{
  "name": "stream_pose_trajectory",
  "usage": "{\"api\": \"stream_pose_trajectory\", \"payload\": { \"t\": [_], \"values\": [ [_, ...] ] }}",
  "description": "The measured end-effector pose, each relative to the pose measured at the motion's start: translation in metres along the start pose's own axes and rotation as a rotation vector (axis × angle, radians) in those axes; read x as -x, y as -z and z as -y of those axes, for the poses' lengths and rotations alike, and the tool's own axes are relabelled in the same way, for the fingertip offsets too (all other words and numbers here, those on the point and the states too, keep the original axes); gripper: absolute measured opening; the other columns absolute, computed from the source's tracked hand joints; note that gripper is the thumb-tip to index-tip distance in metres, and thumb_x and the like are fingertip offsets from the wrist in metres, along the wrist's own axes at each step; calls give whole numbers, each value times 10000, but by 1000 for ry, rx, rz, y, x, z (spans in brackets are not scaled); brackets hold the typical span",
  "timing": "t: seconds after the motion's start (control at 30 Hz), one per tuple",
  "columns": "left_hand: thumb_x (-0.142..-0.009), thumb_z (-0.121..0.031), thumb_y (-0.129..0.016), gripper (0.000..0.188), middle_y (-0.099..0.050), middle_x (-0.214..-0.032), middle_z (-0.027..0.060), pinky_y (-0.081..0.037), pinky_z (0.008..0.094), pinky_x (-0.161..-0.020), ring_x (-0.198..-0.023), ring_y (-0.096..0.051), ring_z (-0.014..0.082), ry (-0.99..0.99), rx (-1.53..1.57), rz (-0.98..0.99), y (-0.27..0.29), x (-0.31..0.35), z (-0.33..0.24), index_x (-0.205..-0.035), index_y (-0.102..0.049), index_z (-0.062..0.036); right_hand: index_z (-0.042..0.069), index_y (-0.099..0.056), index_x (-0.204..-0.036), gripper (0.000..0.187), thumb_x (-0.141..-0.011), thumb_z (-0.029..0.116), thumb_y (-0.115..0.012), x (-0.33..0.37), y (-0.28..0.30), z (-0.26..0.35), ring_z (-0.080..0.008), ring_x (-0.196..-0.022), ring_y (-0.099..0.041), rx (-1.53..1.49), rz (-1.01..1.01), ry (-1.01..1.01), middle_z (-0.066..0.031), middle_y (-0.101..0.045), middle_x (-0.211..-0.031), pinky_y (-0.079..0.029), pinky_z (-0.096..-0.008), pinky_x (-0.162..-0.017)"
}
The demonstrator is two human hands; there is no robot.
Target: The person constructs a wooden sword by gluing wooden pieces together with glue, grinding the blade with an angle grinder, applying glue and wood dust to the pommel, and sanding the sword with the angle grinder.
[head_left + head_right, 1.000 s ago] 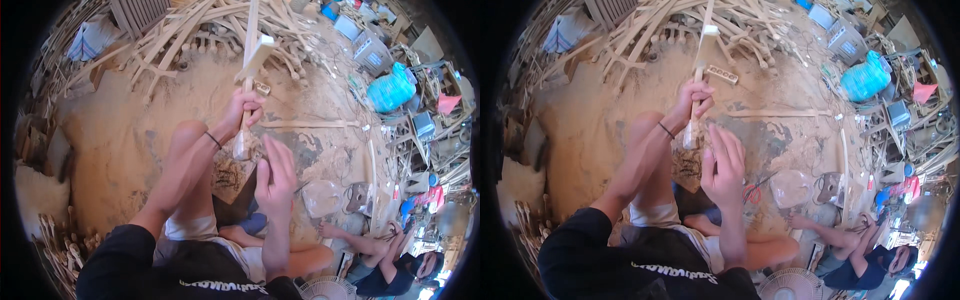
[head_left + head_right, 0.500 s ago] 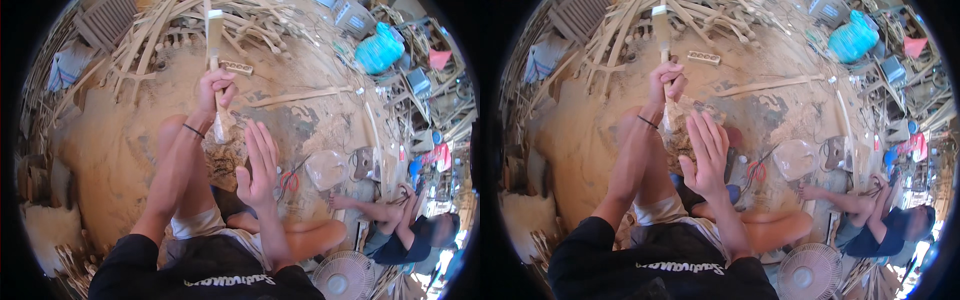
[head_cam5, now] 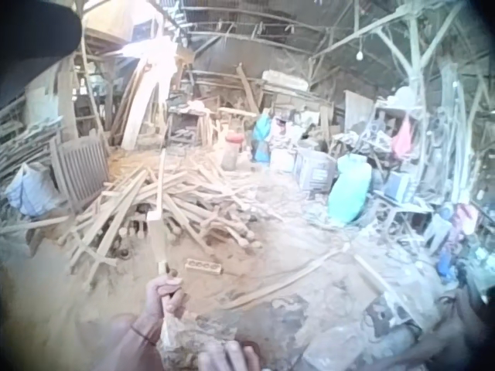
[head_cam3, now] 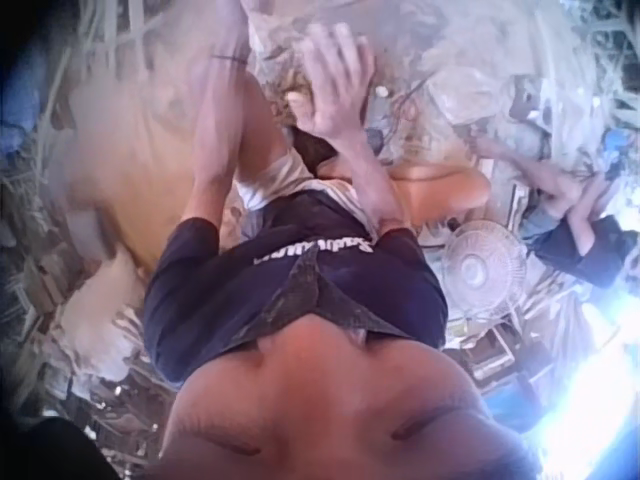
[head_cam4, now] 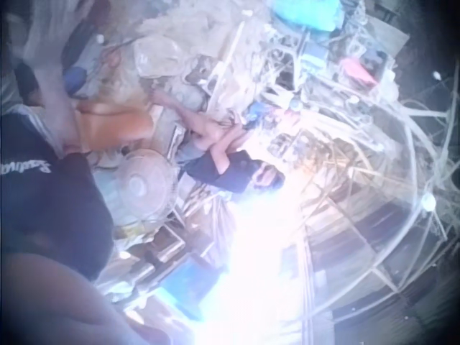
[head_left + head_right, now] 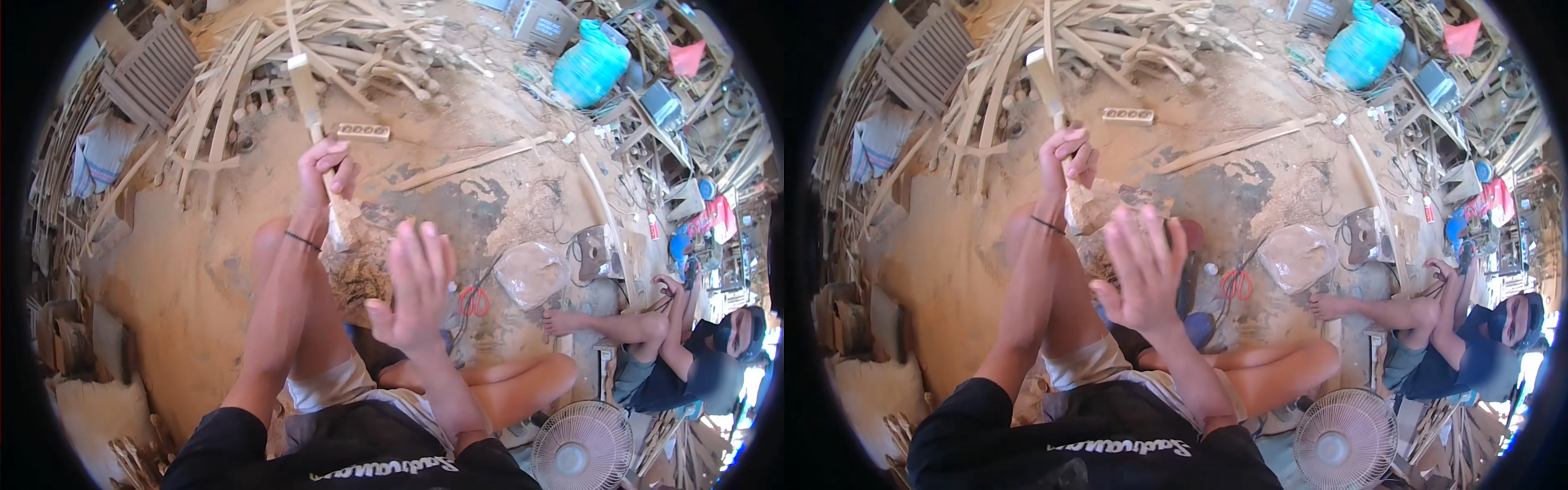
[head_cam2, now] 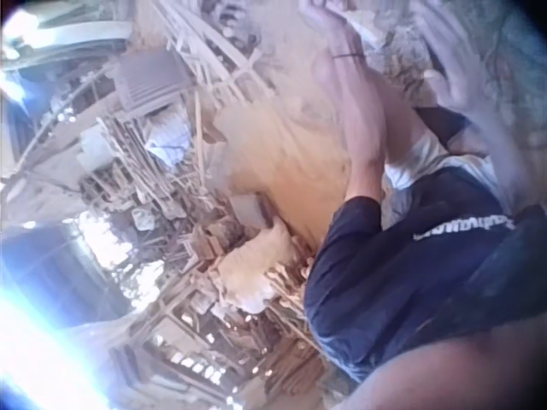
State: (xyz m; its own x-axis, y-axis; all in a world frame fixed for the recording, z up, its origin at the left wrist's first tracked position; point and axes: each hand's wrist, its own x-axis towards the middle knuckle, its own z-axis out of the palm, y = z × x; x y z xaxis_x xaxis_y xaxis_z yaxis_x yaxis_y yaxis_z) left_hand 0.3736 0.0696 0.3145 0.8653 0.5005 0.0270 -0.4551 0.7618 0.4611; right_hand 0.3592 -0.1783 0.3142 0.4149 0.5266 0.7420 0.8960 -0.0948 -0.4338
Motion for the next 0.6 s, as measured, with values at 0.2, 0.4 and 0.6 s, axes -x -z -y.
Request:
{"api": "stream_pose_trajectory", "payload": {
  "t": [0.2,0.4,0.6],
  "values": [
    [-979,-76,-568,406,-406,-534,-104,-313,292,-452,-406,-381,91,-9,-67,-81,0,-3,3,-651,-390,-238,107,-461,-1632,706,-1094,563,-494,11,-24,4,-352,-1605,-340,119,139,-39,-101,-422,-1712,-186,-701,-1268],
    [-990,-138,-582,459,-394,-508,-75,-265,304,-440,-435,-378,98,42,28,-61,10,-8,11,-605,-358,-251,36,-405,-1650,773,-1095,566,-491,20,-26,-8,-443,-1606,-297,183,125,14,-187,-381,-1719,-128,-722,-1263],
    [-989,-96,-576,430,-398,-520,-108,-298,281,-462,-432,-371,88,42,40,-62,16,-7,12,-632,-384,-241,-54,-337,-1650,784,-1106,492,-481,14,-13,-8,-469,-1589,-305,-20,-270,-280,-187,-333,-1743,-201,-723,-1234]
  ]
}}
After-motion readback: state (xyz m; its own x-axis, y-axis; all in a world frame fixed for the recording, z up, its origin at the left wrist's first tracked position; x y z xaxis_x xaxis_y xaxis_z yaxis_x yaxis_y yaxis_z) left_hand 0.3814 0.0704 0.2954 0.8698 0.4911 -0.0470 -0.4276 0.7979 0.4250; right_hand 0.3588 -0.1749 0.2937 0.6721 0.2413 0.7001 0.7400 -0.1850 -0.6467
